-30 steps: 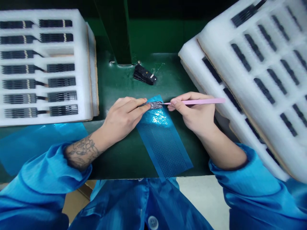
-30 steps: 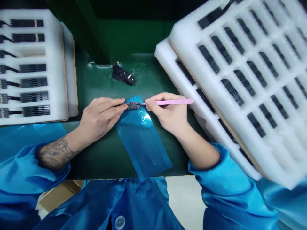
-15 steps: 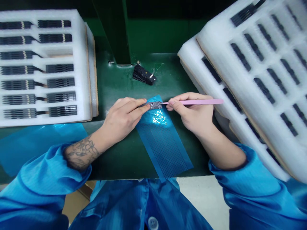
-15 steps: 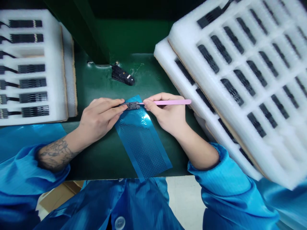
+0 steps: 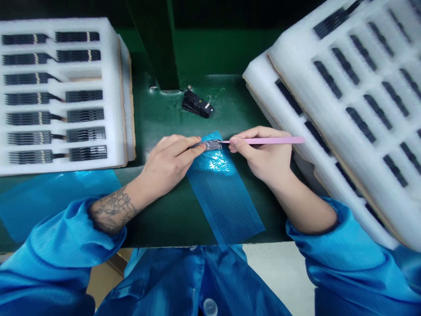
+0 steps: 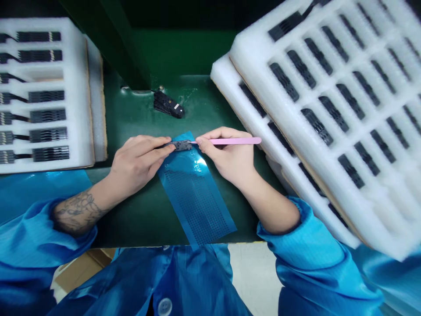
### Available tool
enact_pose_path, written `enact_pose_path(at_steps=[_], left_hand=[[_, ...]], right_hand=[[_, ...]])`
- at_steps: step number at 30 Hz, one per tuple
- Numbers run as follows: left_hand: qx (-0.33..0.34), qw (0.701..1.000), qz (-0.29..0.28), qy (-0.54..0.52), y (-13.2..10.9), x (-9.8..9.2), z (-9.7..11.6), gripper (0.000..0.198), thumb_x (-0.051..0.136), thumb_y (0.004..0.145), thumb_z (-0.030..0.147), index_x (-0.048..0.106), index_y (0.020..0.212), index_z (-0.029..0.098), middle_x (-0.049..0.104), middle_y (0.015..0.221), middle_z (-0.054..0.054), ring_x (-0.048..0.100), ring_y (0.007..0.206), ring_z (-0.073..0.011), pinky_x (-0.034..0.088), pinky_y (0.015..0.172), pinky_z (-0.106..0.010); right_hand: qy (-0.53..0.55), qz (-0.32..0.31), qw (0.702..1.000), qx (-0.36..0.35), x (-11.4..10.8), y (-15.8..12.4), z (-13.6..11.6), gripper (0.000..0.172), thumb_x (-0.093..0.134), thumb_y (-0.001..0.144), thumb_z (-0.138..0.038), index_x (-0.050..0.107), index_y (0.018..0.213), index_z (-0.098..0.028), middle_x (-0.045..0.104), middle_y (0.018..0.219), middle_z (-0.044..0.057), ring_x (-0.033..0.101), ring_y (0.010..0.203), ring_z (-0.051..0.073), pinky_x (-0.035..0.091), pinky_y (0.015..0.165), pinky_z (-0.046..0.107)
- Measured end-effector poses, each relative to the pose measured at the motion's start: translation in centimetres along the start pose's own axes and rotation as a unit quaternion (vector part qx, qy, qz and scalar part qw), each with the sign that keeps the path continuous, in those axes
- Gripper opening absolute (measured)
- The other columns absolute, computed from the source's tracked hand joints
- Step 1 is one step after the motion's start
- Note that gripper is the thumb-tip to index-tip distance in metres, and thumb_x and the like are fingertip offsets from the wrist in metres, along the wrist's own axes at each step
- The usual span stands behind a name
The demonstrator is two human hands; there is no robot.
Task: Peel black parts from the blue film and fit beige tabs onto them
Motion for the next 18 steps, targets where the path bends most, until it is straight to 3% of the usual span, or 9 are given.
enact_pose_path(at_steps=[18], left_hand=[[-0.016,0.999,-0.046,-0.003,0.22,0.6,-0.13,0.024,0.058,0.098,0.015,0.068,0.12,0.017,0.074,0.118,-0.009,0.068,0.103,-0.0216,0.056,0.086,-0.037]], right_hand=[[0.009,0.0,1.0,0.005,0.03,0.04,0.02,0.014,0.083,0.081,-0.036,0.077,0.077,-0.024,0.078,0.074,0.002,0.072,0.064,0.019,0.061,0.06,0.035]])
Point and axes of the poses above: each hand's wrist, its own y-axis towards the middle knuckle, its own x-axis out of the palm, z = x × y, the point moved 8 cm from there along y, towards the middle knuckle
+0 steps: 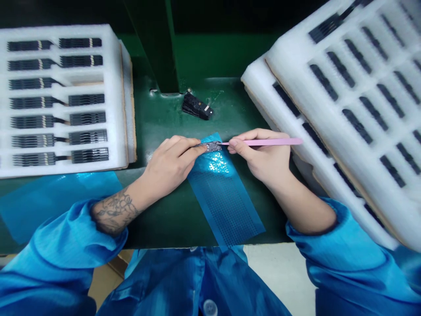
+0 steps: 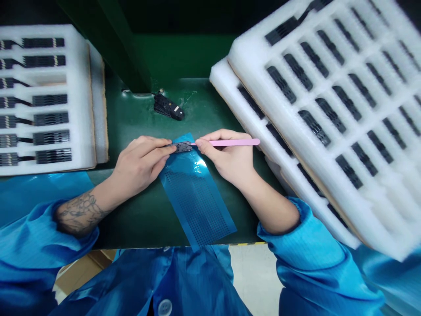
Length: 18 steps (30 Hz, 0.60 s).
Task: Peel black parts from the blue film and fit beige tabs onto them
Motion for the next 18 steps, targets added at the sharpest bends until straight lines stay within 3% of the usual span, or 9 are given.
enact_pose_path(at_steps=[11,18], left_hand=[[0.0,1.0,-0.01,0.028,0.1,0.2,0.1,0.022,0.056,0.1,0.017,0.067,0.119,0.017,0.073,0.117,-0.008,0.066,0.102,-0.021,0.053,0.082,-0.035],[0.049,0.992,-0.071,0.097,0.9,1.3,0.9,0.043,0.049,0.097,0.013,0.059,0.138,0.022,0.068,0.113,-0.01,0.06,0.096,-0.0245,0.052,0.08,-0.04]], right_hand=[[-0.009,-0.011,1.0,-0.004,0.2,0.1,-0.4,0.013,0.083,0.081,-0.034,0.077,0.077,-0.023,0.077,0.074,0.002,0.069,0.063,0.017,0.056,0.059,0.032],[0.0,-0.015,1.0,-0.005,0.3,0.1,-0.4,0.011,0.082,0.081,-0.032,0.077,0.077,-0.022,0.077,0.073,0.0,0.069,0.063,0.016,0.055,0.058,0.03]])
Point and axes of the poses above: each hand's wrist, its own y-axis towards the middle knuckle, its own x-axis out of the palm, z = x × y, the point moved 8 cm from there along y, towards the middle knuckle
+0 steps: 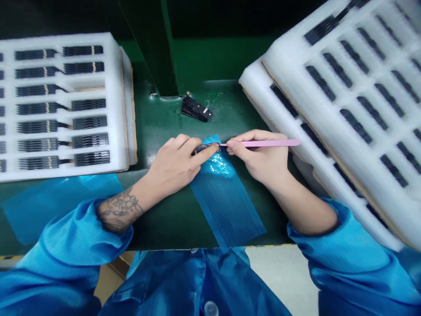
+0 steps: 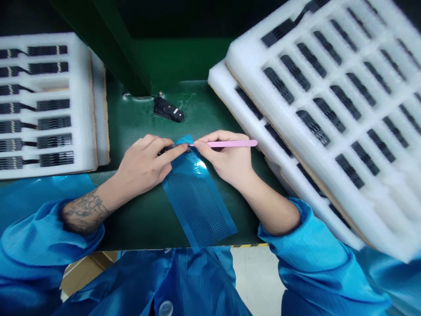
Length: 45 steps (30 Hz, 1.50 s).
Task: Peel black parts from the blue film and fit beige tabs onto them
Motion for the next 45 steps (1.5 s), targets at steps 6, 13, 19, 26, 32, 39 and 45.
enact_pose_path(at_steps=[6,13,19,26,32,39,45], left_hand=[[0.007,1.0,-0.025,0.001,0.31,0.43,0.24,0.042,0.05,0.097,0.014,0.058,0.138,0.018,0.066,0.115,-0.012,0.057,0.097,-0.0257,0.054,0.083,-0.042],[0.006,1.0,-0.008,-0.002,0.28,0.2,0.26,0.041,0.051,0.097,0.014,0.059,0.137,0.017,0.067,0.114,-0.012,0.058,0.095,-0.0247,0.055,0.083,-0.041],[0.0,0.999,0.024,-0.022,0.06,0.06,-0.03,0.038,0.051,0.096,0.011,0.061,0.133,0.019,0.068,0.114,-0.011,0.06,0.096,-0.0228,0.056,0.085,-0.039],[-0.015,0.998,0.035,-0.051,0.07,0.05,-0.27,0.028,0.05,0.095,0.011,0.064,0.119,0.013,0.072,0.116,-0.011,0.063,0.1,-0.0239,0.056,0.086,-0.04],[-0.009,0.998,0.045,-0.041,0.03,-0.15,-0.15,0.027,0.053,0.094,0.01,0.064,0.119,0.011,0.072,0.116,-0.01,0.063,0.099,-0.024,0.056,0.085,-0.039],[-0.011,0.998,0.044,-0.043,0.14,-0.18,-0.13,0.027,0.053,0.094,0.009,0.064,0.118,0.012,0.073,0.116,-0.01,0.064,0.099,-0.0236,0.056,0.084,-0.038],[-0.016,0.996,0.062,-0.066,0.08,-0.5,-0.22,0.025,0.055,0.095,0.01,0.063,0.118,0.013,0.073,0.113,-0.008,0.064,0.097,-0.0224,0.055,0.085,-0.037]], right_hand=[[-0.007,-0.001,1.0,0.011,-0.03,0.14,0.14,0.014,0.082,0.081,-0.036,0.077,0.076,-0.024,0.077,0.073,0.002,0.069,0.062,0.017,0.056,0.057,0.031],[0.035,0.0,0.999,0.023,-0.12,0.27,0.5,0.019,0.082,0.082,-0.038,0.075,0.074,-0.023,0.074,0.067,0.002,0.069,0.059,0.017,0.057,0.056,0.032],[0.045,0.004,0.999,0.023,-0.18,0.25,0.59,0.019,0.082,0.082,-0.04,0.075,0.074,-0.023,0.075,0.069,0.002,0.07,0.061,0.017,0.059,0.058,0.032],[0.017,-0.005,1.0,0.009,-0.13,0.18,0.26,0.018,0.082,0.082,-0.038,0.076,0.075,-0.023,0.076,0.071,0.002,0.07,0.062,0.017,0.058,0.057,0.032],[0.022,-0.005,1.0,0.006,-0.11,0.13,0.18,0.016,0.082,0.082,-0.035,0.076,0.075,-0.022,0.076,0.07,0.002,0.069,0.062,0.017,0.056,0.057,0.031],[0.012,-0.005,1.0,0.004,-0.07,0.09,0.14,0.014,0.083,0.081,-0.033,0.076,0.075,-0.022,0.076,0.071,0.002,0.07,0.062,0.017,0.057,0.058,0.031],[0.068,0.043,0.995,-0.054,-0.56,-0.15,-0.17,0.023,0.068,0.094,-0.047,0.075,0.094,-0.025,0.077,0.077,0.001,0.072,0.063,0.016,0.062,0.062,0.032]])
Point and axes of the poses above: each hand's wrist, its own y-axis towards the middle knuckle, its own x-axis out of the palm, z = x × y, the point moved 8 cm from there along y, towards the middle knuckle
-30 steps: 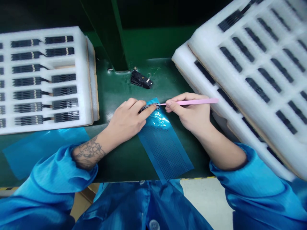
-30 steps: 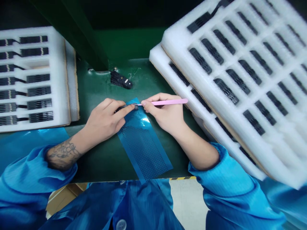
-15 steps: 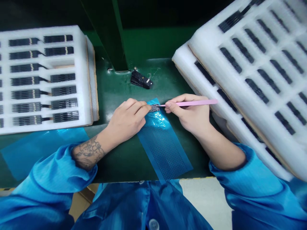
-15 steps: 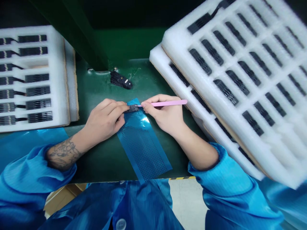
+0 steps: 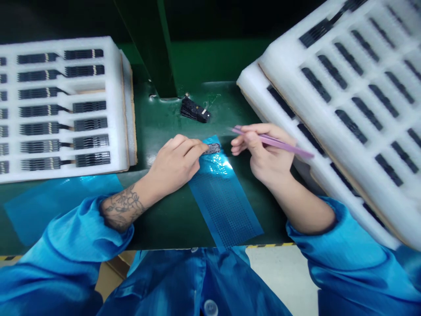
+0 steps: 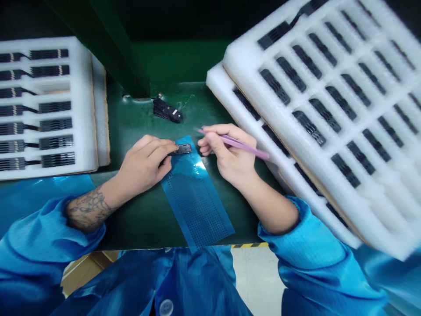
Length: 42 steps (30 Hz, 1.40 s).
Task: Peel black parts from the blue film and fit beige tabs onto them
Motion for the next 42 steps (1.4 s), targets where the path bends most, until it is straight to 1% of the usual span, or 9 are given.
enact_pose_path(at_steps=[2,4,6,8,14,22,27,35,42], left_hand=[[-0.011,1.0,-0.005,-0.02,-0.1,0.1,-0.2,0.024,0.054,0.096,0.012,0.062,0.119,0.014,0.074,0.113,-0.008,0.063,0.098,-0.022,0.055,0.086,-0.037],[-0.02,0.999,-0.018,-0.036,-0.2,0.4,-0.4,0.022,0.054,0.097,0.014,0.061,0.117,0.016,0.074,0.112,-0.007,0.063,0.098,-0.0217,0.054,0.086,-0.037],[-0.032,0.998,-0.021,-0.051,-0.2,0.5,-0.7,0.018,0.054,0.096,0.015,0.06,0.113,0.017,0.074,0.111,-0.007,0.063,0.099,-0.0217,0.054,0.086,-0.036],[-0.044,0.997,-0.013,-0.07,-0.2,0.3,-1.0,0.013,0.055,0.096,0.016,0.059,0.109,0.016,0.074,0.112,-0.007,0.062,0.098,-0.0215,0.054,0.086,-0.036],[-0.054,0.996,-0.006,-0.075,-0.2,0.2,-1.5,0.008,0.052,0.098,0.014,0.059,0.099,0.017,0.073,0.111,-0.006,0.063,0.098,-0.0218,0.054,0.088,-0.038],[-0.07,0.992,0.033,-0.099,-0.8,0.3,-2.0,0.025,0.064,0.095,0.017,0.056,0.118,0.017,0.073,0.113,-0.006,0.066,0.101,-0.0197,0.057,0.086,-0.033],[-0.047,0.993,0.018,-0.105,-0.4,0.1,-1.6,0.012,0.062,0.098,0.021,0.065,0.11,0.018,0.074,0.115,-0.006,0.069,0.106,-0.0201,0.056,0.095,-0.036],[-0.076,0.993,0.018,-0.084,-0.2,-0.4,-2.0,0.008,0.06,0.098,0.021,0.066,0.096,0.016,0.075,0.101,-0.005,0.07,0.092,-0.0199,0.057,0.084,-0.033],[-0.045,0.998,0.016,-0.04,-0.6,-0.8,-1.9,0.015,0.055,0.099,0.017,0.069,0.104,0.014,0.074,0.112,-0.009,0.069,0.103,-0.0219,0.057,0.093,-0.037]], right_hand=[[-0.037,-0.03,0.995,-0.084,0.6,0.0,-0.9,0.023,0.067,0.094,-0.048,0.075,0.1,-0.026,0.08,0.092,0.004,0.076,0.079,0.019,0.064,0.076,0.037],[-0.105,-0.103,0.973,-0.177,2.0,-0.4,-1.8,0.018,0.076,0.089,-0.042,0.075,0.095,-0.026,0.081,0.105,0.005,0.076,0.095,0.023,0.062,0.088,0.042],[-0.162,-0.155,0.944,-0.24,2.9,-0.8,-2.3,0.011,0.079,0.086,-0.036,0.074,0.088,-0.026,0.081,0.105,0.003,0.076,0.096,0.023,0.06,0.088,0.042],[-0.192,-0.153,0.933,-0.262,2.6,-0.7,-2.7,0.008,0.077,0.088,-0.031,0.073,0.084,-0.026,0.082,0.099,0.002,0.076,0.09,0.022,0.06,0.083,0.041],[-0.199,-0.134,0.947,-0.215,0.8,-0.2,-2.5,0.002,0.075,0.089,-0.025,0.076,0.09,-0.027,0.081,0.099,0.003,0.077,0.092,0.024,0.063,0.081,0.04],[-0.17,-0.142,0.949,-0.224,2.4,-0.5,-2.3,0.004,0.077,0.089,-0.03,0.075,0.087,-0.027,0.082,0.102,0.002,0.076,0.092,0.022,0.063,0.084,0.041],[-0.147,-0.144,0.946,-0.252,2.8,-0.7,-2.6,0.003,0.074,0.09,-0.024,0.075,0.092,-0.026,0.082,0.101,0.003,0.077,0.096,0.022,0.064,0.083,0.039],[-0.15,-0.1,0.957,-0.228,0.5,-0.2,-2.6,0.008,0.074,0.089,-0.018,0.073,0.09,-0.026,0.08,0.093,0.001,0.078,0.099,0.024,0.065,0.087,0.039],[-0.233,-0.052,0.944,-0.229,-0.3,0.7,-2.2,0.007,0.072,0.089,-0.02,0.069,0.085,-0.024,0.078,0.086,0.002,0.078,0.095,0.026,0.063,0.085,0.041]])
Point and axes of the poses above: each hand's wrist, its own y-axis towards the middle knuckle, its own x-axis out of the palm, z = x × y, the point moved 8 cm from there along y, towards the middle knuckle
